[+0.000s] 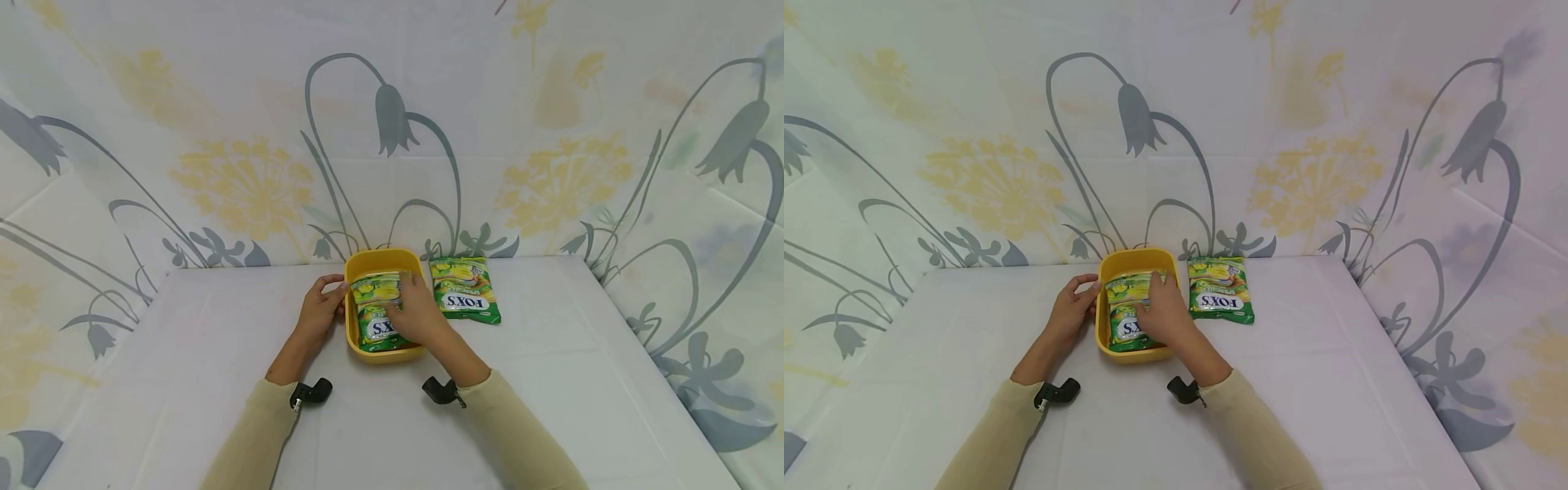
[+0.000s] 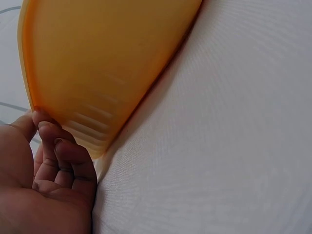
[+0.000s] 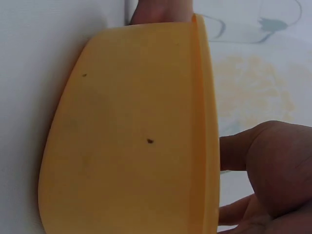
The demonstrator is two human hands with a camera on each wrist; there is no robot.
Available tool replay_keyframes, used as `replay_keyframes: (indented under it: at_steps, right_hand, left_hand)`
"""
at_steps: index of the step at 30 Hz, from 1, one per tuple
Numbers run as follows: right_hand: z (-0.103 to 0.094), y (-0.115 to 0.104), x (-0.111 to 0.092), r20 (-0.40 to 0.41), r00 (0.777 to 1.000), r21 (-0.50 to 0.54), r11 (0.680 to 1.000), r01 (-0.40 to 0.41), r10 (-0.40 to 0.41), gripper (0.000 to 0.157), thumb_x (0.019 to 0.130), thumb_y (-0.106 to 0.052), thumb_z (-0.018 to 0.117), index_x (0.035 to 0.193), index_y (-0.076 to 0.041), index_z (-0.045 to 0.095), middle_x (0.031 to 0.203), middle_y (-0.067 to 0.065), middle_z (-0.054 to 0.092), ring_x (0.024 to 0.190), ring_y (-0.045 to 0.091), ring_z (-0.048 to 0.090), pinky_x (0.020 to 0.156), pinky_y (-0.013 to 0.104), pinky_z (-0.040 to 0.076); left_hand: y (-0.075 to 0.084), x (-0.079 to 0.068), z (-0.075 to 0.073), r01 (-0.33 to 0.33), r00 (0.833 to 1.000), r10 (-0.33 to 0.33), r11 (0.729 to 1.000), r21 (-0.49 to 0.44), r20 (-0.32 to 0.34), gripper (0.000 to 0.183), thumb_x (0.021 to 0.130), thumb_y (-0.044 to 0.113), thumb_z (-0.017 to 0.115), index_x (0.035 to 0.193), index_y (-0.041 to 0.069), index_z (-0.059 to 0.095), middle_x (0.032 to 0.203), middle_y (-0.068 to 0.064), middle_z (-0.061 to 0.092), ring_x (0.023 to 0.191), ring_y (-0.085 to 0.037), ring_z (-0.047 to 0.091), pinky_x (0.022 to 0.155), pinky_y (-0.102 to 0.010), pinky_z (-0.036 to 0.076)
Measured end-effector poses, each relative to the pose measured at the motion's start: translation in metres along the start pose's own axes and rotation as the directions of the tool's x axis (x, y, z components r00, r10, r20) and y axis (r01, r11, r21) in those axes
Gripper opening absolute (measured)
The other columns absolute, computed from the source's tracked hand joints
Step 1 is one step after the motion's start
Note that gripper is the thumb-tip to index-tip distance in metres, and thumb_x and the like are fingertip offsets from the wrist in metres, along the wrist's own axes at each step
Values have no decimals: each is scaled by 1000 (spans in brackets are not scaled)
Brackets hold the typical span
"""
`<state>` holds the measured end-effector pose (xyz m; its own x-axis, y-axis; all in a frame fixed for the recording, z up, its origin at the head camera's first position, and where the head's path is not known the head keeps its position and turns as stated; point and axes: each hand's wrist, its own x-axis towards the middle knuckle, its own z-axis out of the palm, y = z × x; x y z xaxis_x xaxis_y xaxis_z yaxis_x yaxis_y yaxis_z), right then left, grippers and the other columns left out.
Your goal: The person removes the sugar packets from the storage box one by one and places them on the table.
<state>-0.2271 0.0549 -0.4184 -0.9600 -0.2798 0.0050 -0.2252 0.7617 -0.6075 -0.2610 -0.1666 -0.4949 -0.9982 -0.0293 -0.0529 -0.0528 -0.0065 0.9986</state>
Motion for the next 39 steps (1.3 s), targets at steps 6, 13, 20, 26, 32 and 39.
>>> replay_keyframes:
  at_steps: [6,13,20,26,32,39]
  right_hand:
    - [5,2,1,-25,1000,-53,999,-12,11,78,98,-26,63,152,13,22,150,33,32,135,41,44,107,49,43]
    - [2,4,1,-65,998,36,999,11,-9,65,95,-18,65,142,15,34,140,34,37,121,39,48,95,48,48]
    - [-4,5,1,-78,996,128,991,-43,53,84,95,-21,66,149,16,15,122,33,54,106,40,60,84,47,54]
    - [-7,7,2,-46,995,170,983,-75,84,54,95,-25,66,131,10,44,97,18,59,82,29,59,64,38,49]
    - [-6,10,2,-41,997,217,975,-53,64,70,94,-21,66,147,9,32,133,27,53,120,37,55,95,49,49]
    - [-5,10,4,-34,990,256,959,-122,135,66,94,-24,67,144,7,38,127,22,57,113,32,58,94,47,51]
  left_hand:
    - [0,-1,0,-22,1000,21,1000,15,14,39,100,34,62,134,17,52,80,-2,67,71,-13,58,66,-23,50]
    - [0,-3,-3,-49,995,49,999,-2,82,47,99,27,64,142,18,46,90,-5,69,72,-17,60,68,-28,52]
    - [13,-10,-4,-53,990,53,999,1,134,53,99,19,64,148,13,44,91,-6,67,72,-16,60,66,-32,52]
    - [25,-18,-3,-71,987,67,997,25,145,53,99,16,62,148,9,43,93,-7,65,66,-21,58,59,-33,53]
    - [25,-19,-2,-84,985,80,996,19,150,53,100,16,63,148,7,42,96,-11,65,67,-23,57,58,-31,53]
    - [26,-19,-1,-84,985,77,996,34,153,55,99,17,63,149,8,41,99,-17,64,67,-19,57,59,-30,53]
